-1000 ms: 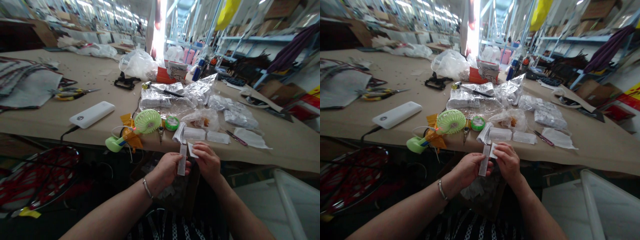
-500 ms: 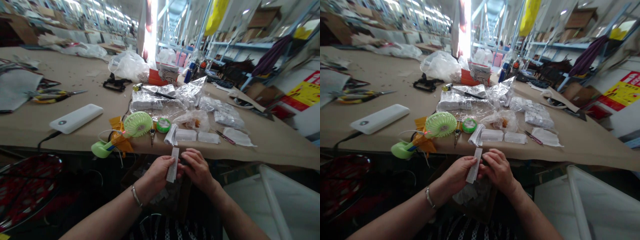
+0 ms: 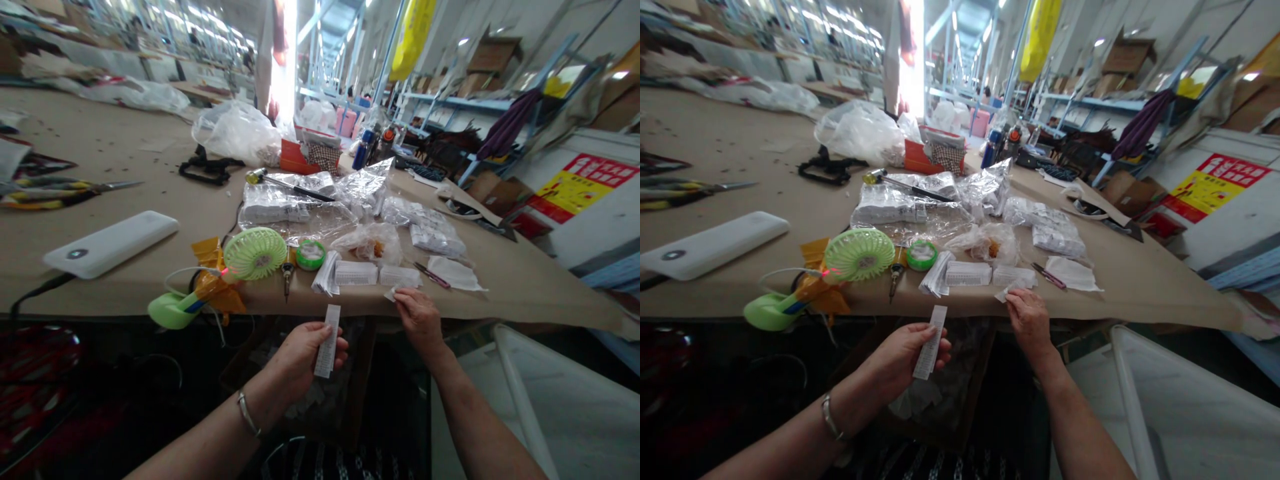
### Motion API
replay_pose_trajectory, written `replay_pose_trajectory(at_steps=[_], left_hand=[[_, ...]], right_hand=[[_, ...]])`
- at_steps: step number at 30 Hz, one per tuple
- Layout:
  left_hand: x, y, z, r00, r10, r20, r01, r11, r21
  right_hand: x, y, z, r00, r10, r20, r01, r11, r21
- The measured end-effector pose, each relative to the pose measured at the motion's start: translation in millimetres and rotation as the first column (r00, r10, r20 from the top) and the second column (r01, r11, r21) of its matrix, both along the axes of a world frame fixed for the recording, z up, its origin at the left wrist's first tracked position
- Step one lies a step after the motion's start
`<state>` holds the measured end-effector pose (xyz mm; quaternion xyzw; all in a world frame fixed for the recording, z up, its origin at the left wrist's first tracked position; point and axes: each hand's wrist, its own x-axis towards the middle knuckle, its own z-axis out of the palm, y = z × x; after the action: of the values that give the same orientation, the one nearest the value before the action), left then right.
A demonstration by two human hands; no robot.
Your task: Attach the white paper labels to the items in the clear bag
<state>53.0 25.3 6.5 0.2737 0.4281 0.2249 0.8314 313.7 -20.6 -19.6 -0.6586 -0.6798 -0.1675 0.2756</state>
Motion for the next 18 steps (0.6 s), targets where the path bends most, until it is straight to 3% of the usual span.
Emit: replay_pose_trajectory(at_steps=[3, 6, 9, 11, 14, 18], left_hand=[[-2.0, -0.8, 0.6, 1.0, -0.003, -0.007, 0.003, 1.0, -0.005], [-3.1, -2.4, 2.2, 1.0, -0.014, 0.01, 0.014, 1.0, -0.024], [-4.1, -3.6, 3.6, 0.994, -0.006, 0.109, 0.01, 0.999, -0.032], [-5.6, -4.0, 2.7, 0.98, 0.022, 0.199, -0.02, 1.0, -0.011], [-9.9, -4.2, -1.1, 0.959, 0.102, 0.264, -0.099, 0.995, -0.025], [-15.5, -4.7, -5.5, 0.947, 0.194, 0.255, -0.169, 0.979, -0.117]], right_hand=[[-12.0, -1.9, 5.3, 0.976, 0.062, -0.208, -0.038, 0.992, 0.119], [-47.3, -4.0, 13.9, 0.913, 0.229, -0.338, -0.158, 0.961, 0.225], [-91.8, -5.1, 20.0, 0.838, 0.482, -0.258, -0.441, 0.874, 0.202], [-114.6, -4.3, 19.4, 0.795, 0.58, -0.176, -0.56, 0.814, 0.155], [-130.8, -1.6, 13.2, 0.766, 0.63, -0.129, -0.621, 0.776, 0.106], [-131.6, 0.4, 6.1, 0.754, 0.645, -0.127, -0.647, 0.762, 0.03]])
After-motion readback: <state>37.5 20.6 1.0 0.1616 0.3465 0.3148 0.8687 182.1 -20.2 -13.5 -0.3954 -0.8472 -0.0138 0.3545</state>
